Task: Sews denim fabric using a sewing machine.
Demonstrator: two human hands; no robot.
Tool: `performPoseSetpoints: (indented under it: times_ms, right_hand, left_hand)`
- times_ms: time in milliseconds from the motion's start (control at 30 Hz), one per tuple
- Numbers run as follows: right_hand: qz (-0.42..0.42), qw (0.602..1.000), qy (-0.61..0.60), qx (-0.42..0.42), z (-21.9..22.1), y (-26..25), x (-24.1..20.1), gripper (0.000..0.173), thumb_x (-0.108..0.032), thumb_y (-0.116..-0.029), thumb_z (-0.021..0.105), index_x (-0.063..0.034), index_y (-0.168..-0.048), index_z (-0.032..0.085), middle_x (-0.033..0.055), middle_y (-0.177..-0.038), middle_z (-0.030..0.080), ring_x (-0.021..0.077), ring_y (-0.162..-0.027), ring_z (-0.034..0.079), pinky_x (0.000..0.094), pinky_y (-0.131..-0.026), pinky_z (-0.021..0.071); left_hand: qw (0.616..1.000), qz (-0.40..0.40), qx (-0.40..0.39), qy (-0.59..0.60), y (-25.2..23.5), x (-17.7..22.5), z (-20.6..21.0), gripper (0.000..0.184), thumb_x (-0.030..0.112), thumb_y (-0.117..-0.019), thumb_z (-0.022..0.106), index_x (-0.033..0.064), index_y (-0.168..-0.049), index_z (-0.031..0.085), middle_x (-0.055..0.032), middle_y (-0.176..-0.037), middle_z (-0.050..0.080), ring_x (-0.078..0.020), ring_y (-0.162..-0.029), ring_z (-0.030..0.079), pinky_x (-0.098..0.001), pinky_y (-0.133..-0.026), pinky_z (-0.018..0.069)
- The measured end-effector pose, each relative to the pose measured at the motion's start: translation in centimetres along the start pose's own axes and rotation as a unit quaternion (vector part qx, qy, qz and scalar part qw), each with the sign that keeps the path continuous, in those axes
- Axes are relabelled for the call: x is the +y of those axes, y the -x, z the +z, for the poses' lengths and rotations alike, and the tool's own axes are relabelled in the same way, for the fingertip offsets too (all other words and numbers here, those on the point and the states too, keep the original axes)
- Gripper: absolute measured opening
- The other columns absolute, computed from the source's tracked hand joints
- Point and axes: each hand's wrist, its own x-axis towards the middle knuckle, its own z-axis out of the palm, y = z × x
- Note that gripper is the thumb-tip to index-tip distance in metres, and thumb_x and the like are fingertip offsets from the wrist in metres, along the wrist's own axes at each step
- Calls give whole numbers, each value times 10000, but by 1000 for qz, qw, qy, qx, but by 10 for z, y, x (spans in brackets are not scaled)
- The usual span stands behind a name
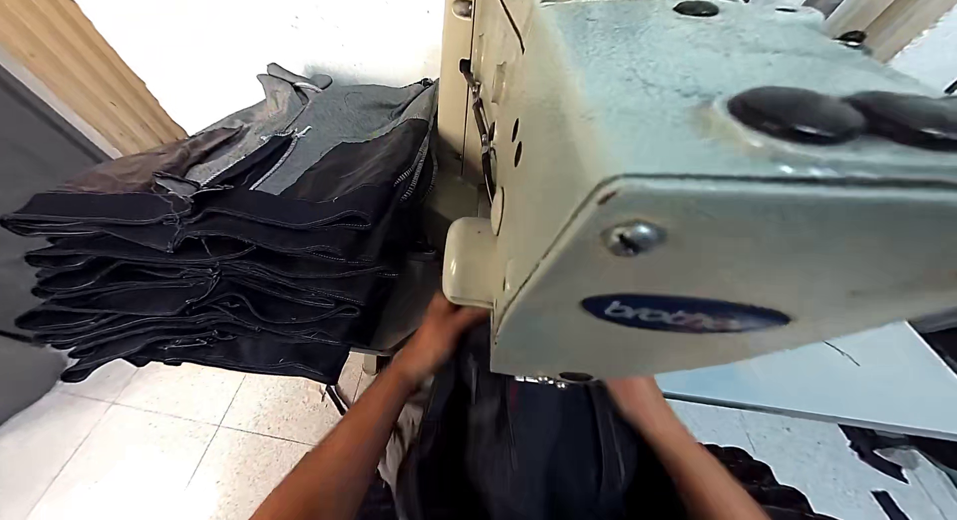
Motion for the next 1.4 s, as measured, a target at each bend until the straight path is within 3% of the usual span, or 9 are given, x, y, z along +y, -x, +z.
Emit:
performPoseSetpoints:
  times_ms: [100, 233, 333, 433, 667, 800, 1067, 1267, 1400]
  right_hand:
    - [-112, 993, -17, -15, 6, 65, -3, 510, -469, -1053, 484, -5, -963, 675, 99, -769, 684, 105, -700, 669, 292, -645, 555]
    - [-245, 957, 142, 60, -21, 87, -18, 224, -334, -1050, 561, -221, -1236, 614, 97, -1153, 645, 266, -1112, 621, 436, -951, 497]
    - [-390, 903, 181, -1, -26, 108, -59, 210, -235, -1055, 547, -300, -1228, 649, 67, -1059, 644, 244, -1034, 628, 399, -960, 478]
    - [-468, 854, 219, -60, -3, 118, -72, 348, -177, -1084, 467, -315, -1373, 604, 63, -1057, 618, 210, -1036, 599, 327, -1028, 418]
    - [-405, 868, 217, 188, -13, 64, -77, 262, -106, -1044, 513, -142, -1261, 656, 96, -975, 572, 260, -893, 548, 340, -830, 457]
    - [-428, 873, 164, 166, -4, 52, -87, 201, -55, -1025, 540, -76, -1124, 713, 99, -934, 695, 199, -882, 660, 240, -799, 541]
    - [-139, 984, -111, -4, -5, 53, -103, 147, -198, -985, 620, -103, -1071, 692, -56, -896, 738, -46, -713, 648, 126, -601, 539]
    - [-155, 987, -47, 13, -7, 43, -101, 129, -244, -943, 648, -195, -956, 767, -86, -890, 718, -58, -805, 631, 112, -704, 519]
    - [-180, 981, 5, 70, 0, 38, -97, 96, -255, -905, 676, -229, -905, 770, -69, -936, 708, -35, -961, 635, 109, -845, 509]
  left_hand:
    - [996, 73, -58, 19, 49, -15, 8, 196, 258, -956, 661, 86, -889, 725, 130, -824, 691, 79, -806, 632, -183, -784, 544]
    - [943, 202, 45, -261, 76, -4, 10, 364, 427, -1007, 616, 107, -890, 747, 22, -787, 716, -31, -747, 680, -250, -687, 570]
    - [912, 198, 73, -352, 77, 10, 16, 336, 427, -990, 621, 121, -909, 732, 4, -793, 708, -98, -740, 698, -315, -673, 587]
    - [956, 149, 38, -249, 71, 6, 13, 309, 379, -977, 663, 84, -924, 741, -5, -803, 709, -61, -761, 676, -282, -719, 562]
    - [987, 86, -5, -138, 66, -1, 0, 262, 353, -947, 710, 95, -915, 746, 44, -819, 709, 7, -788, 653, -233, -768, 544]
    - [989, 82, -2, -125, 64, 0, 0, 263, 356, -947, 714, 97, -912, 749, 46, -825, 714, 9, -793, 658, -231, -768, 547]
    - [986, 107, 8, -125, 62, -4, -4, 240, 352, -945, 717, 117, -902, 745, 64, -801, 707, 18, -767, 654, -197, -726, 543]
    - [970, 157, 10, -185, 61, -1, -5, 261, 375, -951, 704, 120, -939, 759, 58, -840, 736, 24, -808, 680, -189, -754, 564]
    - [850, 263, 158, -428, 72, 20, 1, 306, 442, -890, 725, 156, -996, 743, -21, -954, 693, -180, -896, 672, -356, -757, 570]
